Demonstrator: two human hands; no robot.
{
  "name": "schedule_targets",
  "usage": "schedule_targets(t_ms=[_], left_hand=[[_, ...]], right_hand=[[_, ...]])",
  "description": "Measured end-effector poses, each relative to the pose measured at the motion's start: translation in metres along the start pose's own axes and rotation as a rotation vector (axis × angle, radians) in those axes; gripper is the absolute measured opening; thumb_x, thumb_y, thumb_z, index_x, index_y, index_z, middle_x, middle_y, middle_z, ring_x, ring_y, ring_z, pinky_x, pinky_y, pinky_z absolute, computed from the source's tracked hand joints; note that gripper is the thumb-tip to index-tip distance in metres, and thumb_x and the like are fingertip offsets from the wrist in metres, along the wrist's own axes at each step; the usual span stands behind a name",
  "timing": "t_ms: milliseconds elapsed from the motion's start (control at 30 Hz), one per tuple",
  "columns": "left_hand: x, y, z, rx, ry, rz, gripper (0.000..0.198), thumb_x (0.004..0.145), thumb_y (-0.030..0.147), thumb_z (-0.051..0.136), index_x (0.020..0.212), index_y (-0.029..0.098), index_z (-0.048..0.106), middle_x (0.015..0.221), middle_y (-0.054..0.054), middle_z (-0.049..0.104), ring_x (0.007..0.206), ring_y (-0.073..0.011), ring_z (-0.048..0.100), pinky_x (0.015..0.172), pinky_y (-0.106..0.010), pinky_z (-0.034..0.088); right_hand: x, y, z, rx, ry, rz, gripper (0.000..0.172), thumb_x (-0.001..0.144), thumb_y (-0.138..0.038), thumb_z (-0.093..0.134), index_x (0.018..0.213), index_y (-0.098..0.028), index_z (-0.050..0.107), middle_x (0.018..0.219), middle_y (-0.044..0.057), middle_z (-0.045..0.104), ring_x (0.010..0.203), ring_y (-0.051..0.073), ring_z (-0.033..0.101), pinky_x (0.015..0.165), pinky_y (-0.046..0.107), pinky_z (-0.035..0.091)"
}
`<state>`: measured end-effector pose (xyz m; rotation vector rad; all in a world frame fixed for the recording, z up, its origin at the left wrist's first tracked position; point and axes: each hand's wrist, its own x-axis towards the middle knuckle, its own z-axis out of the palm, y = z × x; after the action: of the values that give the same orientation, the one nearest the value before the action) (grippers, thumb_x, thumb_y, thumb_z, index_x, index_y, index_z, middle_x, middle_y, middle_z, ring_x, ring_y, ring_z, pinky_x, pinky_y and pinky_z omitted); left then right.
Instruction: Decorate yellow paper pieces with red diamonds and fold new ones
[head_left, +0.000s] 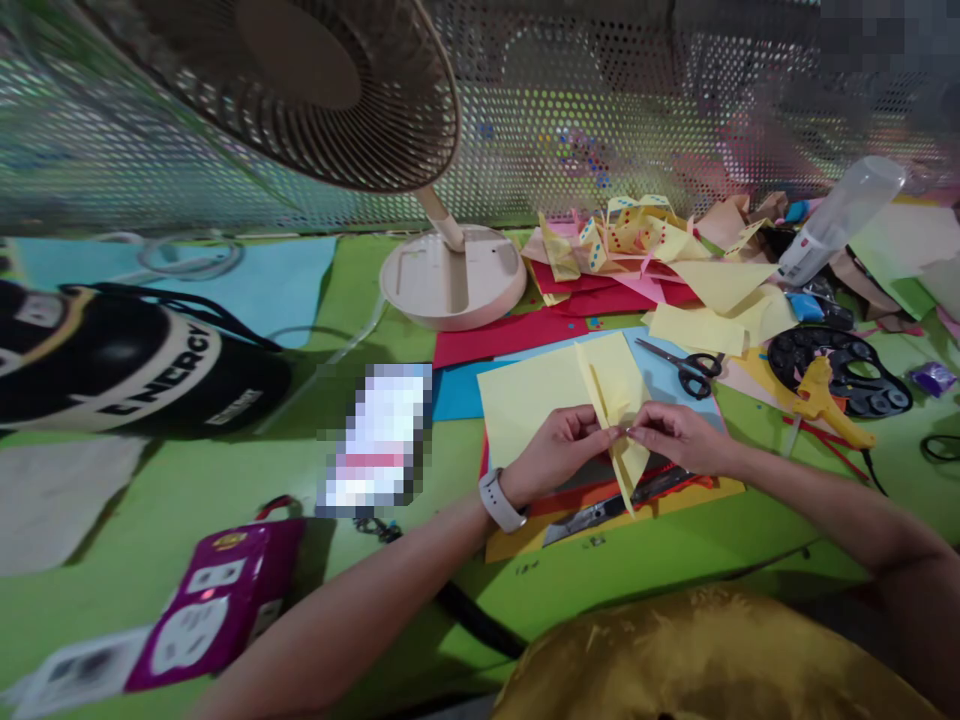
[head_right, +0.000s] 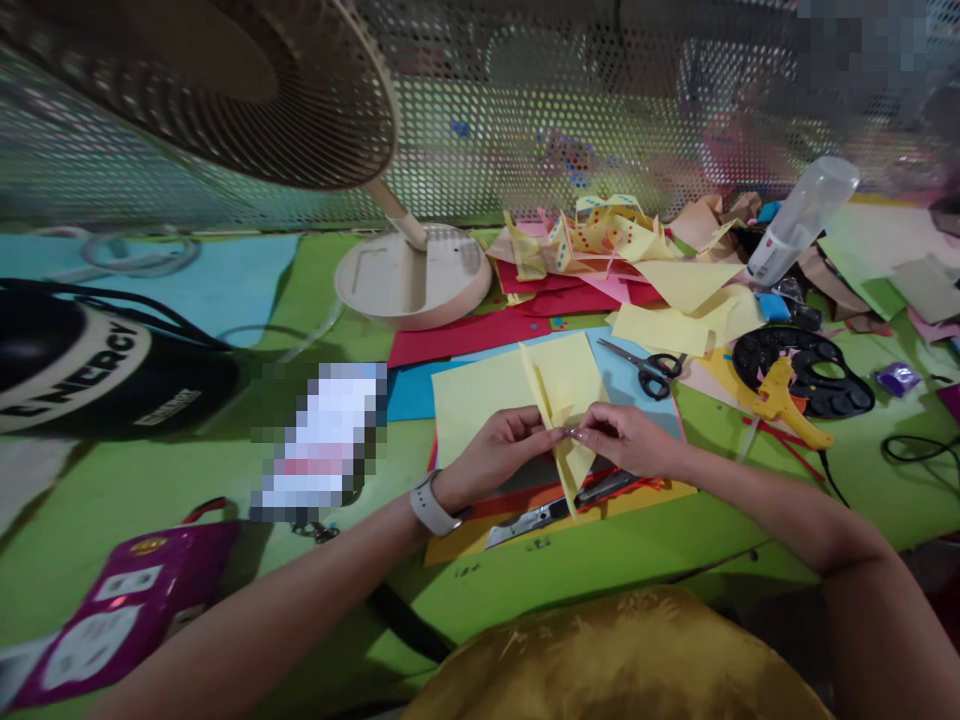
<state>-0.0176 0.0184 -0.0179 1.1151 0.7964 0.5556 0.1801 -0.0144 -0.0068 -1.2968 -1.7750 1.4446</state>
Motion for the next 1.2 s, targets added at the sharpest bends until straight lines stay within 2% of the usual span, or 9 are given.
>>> schedule_targets(t_ms=[233,700,933,1067,1200], left_hand=[[-0.002,0.003,0.001,-0.06,-0.016,-0.042,0.036,0.068,0.043,0.078,0.085,0.012,0.071,0.076,-0.004,0.072,0.07,-0.0152,0.064,0.07,-0.028,0.052],[-0.001,0.008,-0.001,-0.064,-0.034,-0.098,0.032,0.065,0.038,0.08,0.08,0.011,0.072,0.072,-0.004,0.071,0.064,-0.0145,0.062,0.066,-0.027,0.05],[0.0,0.011,-0.002,-0.043,-0.048,-0.09,0.037,0.063,0.041,0.081,0.081,0.011,0.073,0.074,-0.005,0.072,0.065,-0.0146,0.063,0.066,-0.026,0.05],[-0.001,0.011,-0.001,-0.012,-0.025,-0.093,0.033,0.061,0.039,0.082,0.077,0.011,0.073,0.072,-0.005,0.073,0.064,-0.0143,0.062,0.064,-0.026,0.05],[-0.002,0.012,-0.002,-0.006,-0.053,-0.08,0.031,0.064,0.039,0.08,0.079,0.012,0.074,0.075,-0.005,0.073,0.068,-0.0159,0.063,0.071,-0.028,0.051]], right_hand=[[-0.002,-0.002,0.003,0.046,0.02,0.02,0.032,0.087,-0.048,0.052,0.079,-0.017,0.054,0.062,-0.005,0.042,0.058,0.01,0.035,0.054,0.024,0.03],[-0.002,-0.008,-0.004,0.056,-0.091,0.048,0.024,0.089,-0.041,0.05,0.084,-0.017,0.056,0.069,-0.003,0.048,0.062,0.01,0.041,0.058,0.024,0.036],[-0.002,0.004,-0.002,-0.001,-0.063,0.025,0.031,0.091,-0.046,0.047,0.086,-0.018,0.057,0.073,-0.001,0.055,0.067,0.012,0.048,0.062,0.025,0.04],[-0.002,0.009,0.001,-0.046,-0.055,0.025,0.03,0.092,-0.045,0.047,0.089,-0.018,0.059,0.072,-0.001,0.054,0.065,0.012,0.046,0.06,0.025,0.038],[-0.002,0.009,0.001,-0.023,-0.064,0.016,0.028,0.092,-0.043,0.047,0.088,-0.017,0.058,0.071,-0.001,0.053,0.064,0.011,0.045,0.06,0.024,0.038]])
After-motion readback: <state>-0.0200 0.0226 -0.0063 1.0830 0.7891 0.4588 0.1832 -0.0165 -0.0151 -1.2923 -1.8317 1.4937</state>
